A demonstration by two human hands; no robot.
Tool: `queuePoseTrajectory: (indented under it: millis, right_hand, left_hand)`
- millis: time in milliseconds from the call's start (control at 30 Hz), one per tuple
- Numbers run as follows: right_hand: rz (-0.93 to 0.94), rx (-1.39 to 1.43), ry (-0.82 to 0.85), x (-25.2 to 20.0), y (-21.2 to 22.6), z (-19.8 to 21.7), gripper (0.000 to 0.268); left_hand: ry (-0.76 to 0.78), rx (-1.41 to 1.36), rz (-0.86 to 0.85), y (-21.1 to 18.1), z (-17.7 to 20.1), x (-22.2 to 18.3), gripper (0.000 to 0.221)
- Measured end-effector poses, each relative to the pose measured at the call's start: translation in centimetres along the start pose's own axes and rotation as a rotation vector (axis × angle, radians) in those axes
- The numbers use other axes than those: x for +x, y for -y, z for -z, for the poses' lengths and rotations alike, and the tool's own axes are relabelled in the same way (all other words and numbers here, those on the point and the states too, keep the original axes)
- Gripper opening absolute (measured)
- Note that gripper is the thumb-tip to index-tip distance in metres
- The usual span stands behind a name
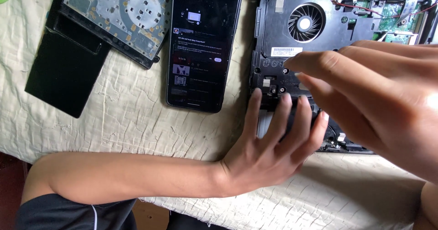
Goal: Adjusting and seating internal laptop cables and components using a small tool while following a video guide on a smartphone.
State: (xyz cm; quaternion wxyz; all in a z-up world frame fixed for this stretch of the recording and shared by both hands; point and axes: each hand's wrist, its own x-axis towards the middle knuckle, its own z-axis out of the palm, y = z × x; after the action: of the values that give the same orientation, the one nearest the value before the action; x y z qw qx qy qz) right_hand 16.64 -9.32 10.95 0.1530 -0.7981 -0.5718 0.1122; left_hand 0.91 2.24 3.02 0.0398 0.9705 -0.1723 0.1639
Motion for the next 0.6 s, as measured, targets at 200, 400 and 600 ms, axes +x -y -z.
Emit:
queuePoseTrajectory:
  millis: [200,400,600]
  right_hand:
    - [0.018,-0.012,0.01,-0.21,0.41,-0.09,0.009]
    - [0.001,0.018,-0.013,-0.11,0.07,-0.01,0.01]
    - [-0.077,-0.043,-0.053,-0.04,-0.02,-0.32,0.015]
  left_hand:
    - [-0.046,0.009,-0.021,-0.3,-0.36,-0.33,0.034]
    - [-0.059,-0.006,-0.002,-0.19,-0.18,-0.13,0.033]
    - [-0.096,0.003,0.017,-0.23,-0.14,0.04,0.033]
